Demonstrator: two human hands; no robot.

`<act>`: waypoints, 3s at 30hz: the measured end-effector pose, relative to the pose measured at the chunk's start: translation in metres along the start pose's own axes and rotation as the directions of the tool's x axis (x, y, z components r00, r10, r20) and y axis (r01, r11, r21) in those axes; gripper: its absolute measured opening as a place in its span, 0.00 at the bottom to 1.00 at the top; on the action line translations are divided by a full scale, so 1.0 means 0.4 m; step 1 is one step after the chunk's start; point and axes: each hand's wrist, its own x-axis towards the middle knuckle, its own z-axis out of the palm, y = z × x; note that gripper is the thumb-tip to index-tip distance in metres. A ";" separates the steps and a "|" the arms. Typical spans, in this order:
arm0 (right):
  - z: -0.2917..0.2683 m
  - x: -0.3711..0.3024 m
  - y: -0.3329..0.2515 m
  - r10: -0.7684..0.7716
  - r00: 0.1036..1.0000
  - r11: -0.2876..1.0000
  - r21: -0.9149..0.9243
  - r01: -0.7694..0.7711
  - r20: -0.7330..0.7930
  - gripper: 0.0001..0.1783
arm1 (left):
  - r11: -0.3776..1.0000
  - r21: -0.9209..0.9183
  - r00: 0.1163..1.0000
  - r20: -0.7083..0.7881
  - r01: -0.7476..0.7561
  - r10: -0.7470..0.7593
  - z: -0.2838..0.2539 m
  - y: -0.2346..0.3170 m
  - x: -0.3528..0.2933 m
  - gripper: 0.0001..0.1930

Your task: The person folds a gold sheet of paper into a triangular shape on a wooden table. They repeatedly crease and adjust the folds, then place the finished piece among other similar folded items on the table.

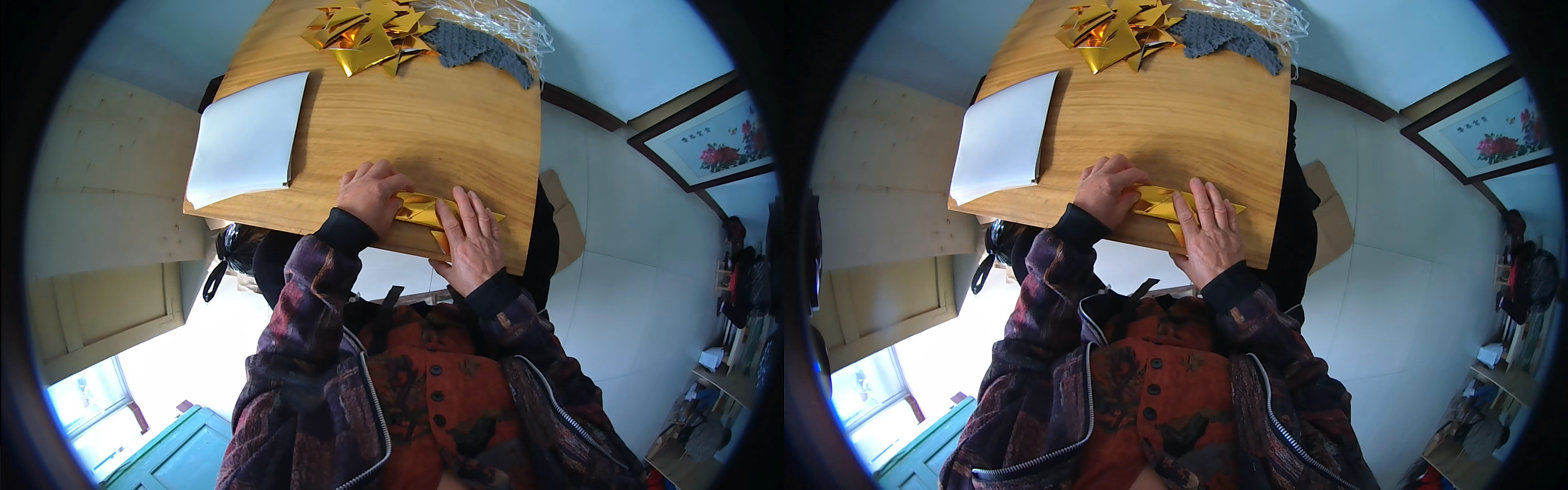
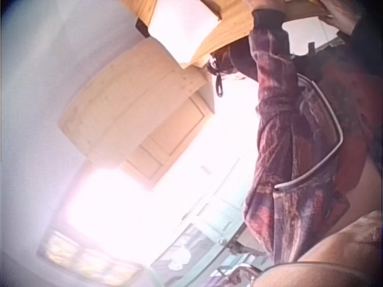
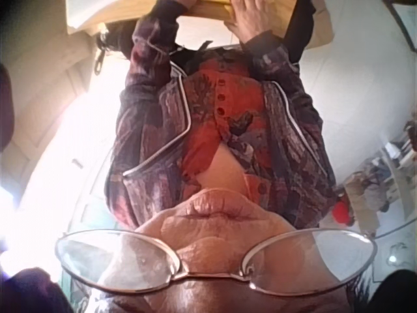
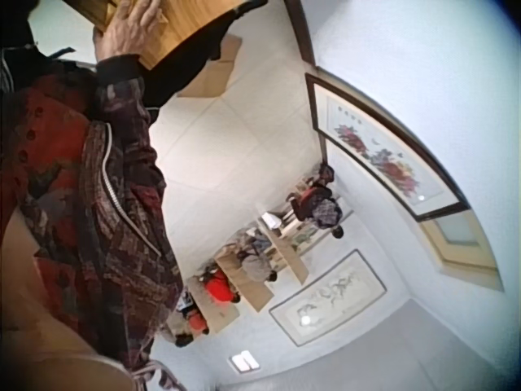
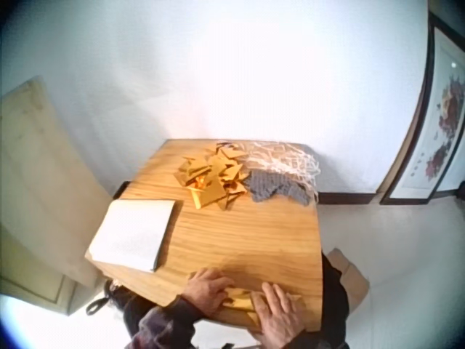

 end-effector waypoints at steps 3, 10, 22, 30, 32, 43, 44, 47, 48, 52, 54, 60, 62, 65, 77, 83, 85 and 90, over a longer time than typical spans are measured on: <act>0.003 0.001 0.000 0.001 1.000 1.000 -0.019 -0.001 0.001 0.53 | 1.000 -0.009 1.000 0.002 0.000 0.000 0.001 -0.003 0.001 0.11; 0.006 0.000 -0.001 -0.002 1.000 0.999 -0.049 0.001 -0.009 0.52 | 0.937 0.284 0.942 -0.202 -0.204 0.267 0.023 0.041 -0.054 0.14; 0.010 -0.001 0.001 -0.007 0.999 0.999 -0.043 0.005 -0.036 0.50 | 0.710 0.626 0.946 0.206 -0.323 0.250 0.056 0.088 -0.061 0.19; 0.006 -0.001 0.001 0.002 1.000 1.000 -0.031 -0.003 -0.025 0.50 | 0.865 0.476 0.981 0.172 -0.158 0.085 0.042 0.113 -0.077 0.26; 0.008 -0.002 0.002 -0.001 0.999 1.000 -0.028 0.000 -0.032 0.51 | 0.917 0.389 0.987 0.158 -0.088 0.027 0.046 0.127 -0.094 0.33; 0.020 -0.007 0.015 -0.049 0.997 0.998 -0.042 0.046 -0.055 0.55 | 0.936 0.347 0.992 0.128 -0.050 0.005 0.100 0.130 -0.146 0.57; 0.019 -0.010 0.019 -0.051 0.998 0.997 -0.051 0.049 -0.042 0.55 | 0.948 0.316 0.992 0.129 -0.042 0.001 0.100 0.128 -0.146 0.58; 0.011 -0.027 0.033 -0.071 0.997 0.996 -0.060 0.069 -0.025 0.55 | 0.937 0.341 0.991 0.131 -0.068 0.024 0.095 0.125 -0.146 0.57; 0.004 -0.038 0.041 -0.072 0.997 0.995 -0.071 0.071 -0.012 0.55 | 0.948 0.315 0.991 0.136 -0.054 0.012 0.094 0.127 -0.145 0.55; -0.029 -0.083 0.064 -0.056 0.998 0.993 -0.104 0.059 0.032 0.53 | 0.954 0.294 0.988 0.153 -0.059 0.014 0.085 0.132 -0.143 0.50; -0.050 -0.096 0.071 -0.057 0.997 0.990 -0.127 0.063 0.053 0.51 | 0.945 0.323 0.983 0.182 -0.052 -0.008 0.084 0.134 -0.142 0.51; -0.060 -0.049 0.036 -0.113 0.991 0.991 -0.062 0.117 0.065 0.53 | 0.947 0.320 0.987 0.157 -0.032 -0.019 0.103 0.128 -0.142 0.47; -0.033 -0.002 0.012 -0.215 0.974 0.976 -0.010 0.216 0.069 0.57 | 0.949 0.315 0.988 0.153 -0.025 -0.024 0.106 0.122 -0.140 0.45; -0.013 0.034 0.010 -0.209 0.974 0.977 0.048 0.205 0.085 0.57 | 0.957 0.291 0.990 0.135 -0.013 -0.028 0.103 0.122 -0.141 0.44; -0.051 -0.057 0.064 -0.015 0.992 0.996 -0.080 0.025 0.125 0.61 | 0.962 0.275 0.986 0.161 -0.001 -0.045 0.094 0.139 -0.142 0.47; -0.019 -0.047 0.054 -0.018 0.997 0.995 -0.093 0.025 0.069 0.57 | 0.972 0.234 0.989 0.143 -0.013 -0.022 0.093 0.129 -0.144 0.46; -0.018 -0.060 0.053 -0.074 0.997 0.995 -0.071 0.074 -0.003 0.53 | 0.972 0.232 0.989 0.149 -0.043 0.008 0.087 0.120 -0.143 0.45; -0.001 -0.111 0.020 -0.112 0.985 0.991 -0.094 0.100 -0.134 0.42 | 0.956 0.233 0.965 0.233 -0.178 0.123 0.051 0.081 -0.143 0.43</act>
